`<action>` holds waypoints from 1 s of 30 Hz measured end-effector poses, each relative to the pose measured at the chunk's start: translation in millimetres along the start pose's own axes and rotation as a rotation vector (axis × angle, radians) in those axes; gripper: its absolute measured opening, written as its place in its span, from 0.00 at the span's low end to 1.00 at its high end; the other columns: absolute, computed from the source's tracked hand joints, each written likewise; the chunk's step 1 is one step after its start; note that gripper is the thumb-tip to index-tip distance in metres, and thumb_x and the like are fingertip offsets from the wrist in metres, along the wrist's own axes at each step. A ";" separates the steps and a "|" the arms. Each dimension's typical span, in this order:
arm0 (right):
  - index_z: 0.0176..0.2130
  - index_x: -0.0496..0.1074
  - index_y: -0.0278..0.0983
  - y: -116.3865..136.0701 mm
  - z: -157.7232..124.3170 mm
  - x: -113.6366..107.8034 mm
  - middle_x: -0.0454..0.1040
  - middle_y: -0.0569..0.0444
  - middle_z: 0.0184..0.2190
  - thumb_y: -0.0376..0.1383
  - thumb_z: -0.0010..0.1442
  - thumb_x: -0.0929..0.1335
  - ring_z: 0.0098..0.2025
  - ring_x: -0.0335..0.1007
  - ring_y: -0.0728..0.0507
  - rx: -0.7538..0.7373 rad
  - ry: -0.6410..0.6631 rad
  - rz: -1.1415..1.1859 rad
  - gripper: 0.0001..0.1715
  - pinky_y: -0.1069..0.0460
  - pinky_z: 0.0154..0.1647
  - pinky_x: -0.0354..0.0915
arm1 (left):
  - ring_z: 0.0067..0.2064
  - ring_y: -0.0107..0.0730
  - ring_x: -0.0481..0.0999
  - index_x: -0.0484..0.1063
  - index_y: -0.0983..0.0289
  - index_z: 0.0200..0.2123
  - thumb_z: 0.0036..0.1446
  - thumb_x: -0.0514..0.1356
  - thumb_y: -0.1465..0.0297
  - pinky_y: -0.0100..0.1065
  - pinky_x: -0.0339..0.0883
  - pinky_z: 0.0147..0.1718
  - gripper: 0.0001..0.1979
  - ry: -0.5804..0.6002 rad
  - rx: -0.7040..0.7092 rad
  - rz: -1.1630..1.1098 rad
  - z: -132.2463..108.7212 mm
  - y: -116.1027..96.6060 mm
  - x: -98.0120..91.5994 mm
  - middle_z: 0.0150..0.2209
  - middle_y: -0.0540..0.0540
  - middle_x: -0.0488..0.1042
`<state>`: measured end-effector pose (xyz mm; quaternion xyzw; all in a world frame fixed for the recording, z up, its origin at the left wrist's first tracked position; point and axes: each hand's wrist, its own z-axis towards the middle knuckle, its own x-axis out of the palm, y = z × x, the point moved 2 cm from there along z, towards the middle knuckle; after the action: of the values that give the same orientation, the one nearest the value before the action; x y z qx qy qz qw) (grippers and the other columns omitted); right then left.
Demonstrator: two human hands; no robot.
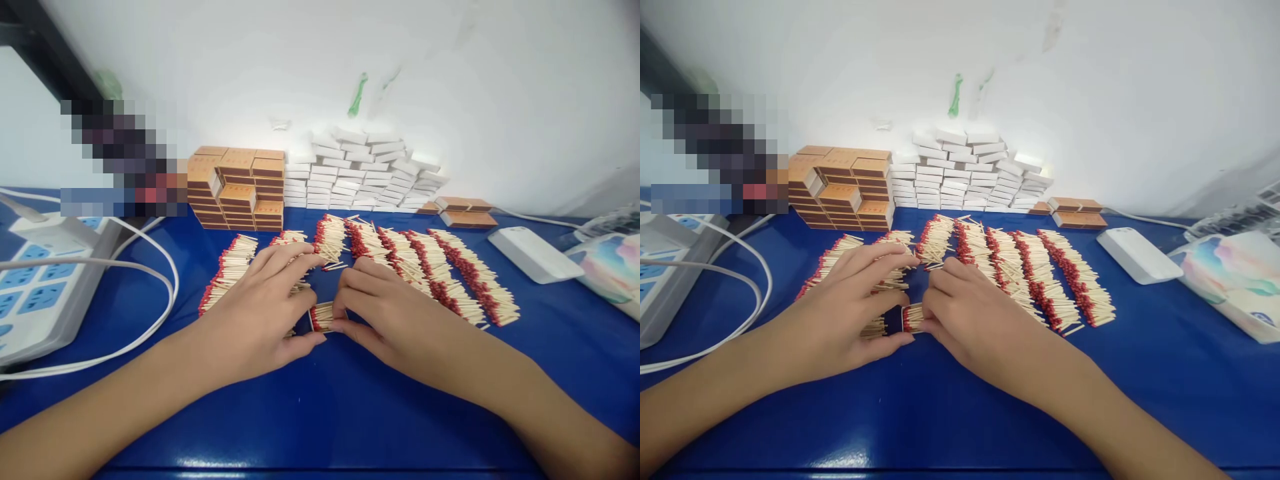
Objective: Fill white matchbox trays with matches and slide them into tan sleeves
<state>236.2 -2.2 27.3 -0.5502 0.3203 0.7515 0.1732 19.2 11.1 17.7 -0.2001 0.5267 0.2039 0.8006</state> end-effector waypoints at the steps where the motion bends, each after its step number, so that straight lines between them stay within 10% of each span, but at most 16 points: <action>1: 0.39 0.75 0.36 -0.4 0.1 -0.9 0.73 0.49 0.39 0.34 0.74 0.69 0.45 0.66 0.38 0.007 -0.005 0.017 0.08 0.42 0.48 0.66 | 0.72 0.60 0.64 0.80 0.64 0.38 0.66 0.67 0.59 0.62 0.61 0.70 0.13 0.001 -0.001 -0.001 0.4 0.2 0.3 0.66 0.66 0.71; 18: 0.45 0.78 0.36 -41.6 9.4 2.8 0.74 0.47 0.38 0.32 0.73 0.68 0.44 0.64 0.37 0.109 -0.207 -0.133 0.06 0.42 0.49 0.62 | 0.72 0.62 0.64 0.82 0.65 0.40 0.65 0.67 0.59 0.64 0.62 0.70 0.13 -0.005 0.026 0.022 1.6 -1.1 -0.3 0.66 0.67 0.72; 30: 0.38 0.75 0.35 -51.1 19.1 13.0 0.74 0.45 0.39 0.34 0.75 0.67 0.44 0.62 0.38 0.110 -0.104 -0.217 0.11 0.43 0.48 0.60 | 0.72 0.63 0.64 0.83 0.65 0.39 0.65 0.68 0.59 0.64 0.61 0.70 0.14 -0.004 0.027 0.031 2.1 -0.8 0.1 0.65 0.67 0.73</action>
<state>249.5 47.0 3.8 -0.5315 0.2904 0.7371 0.2997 21.3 11.6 18.5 -0.1807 0.5309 0.2098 0.8009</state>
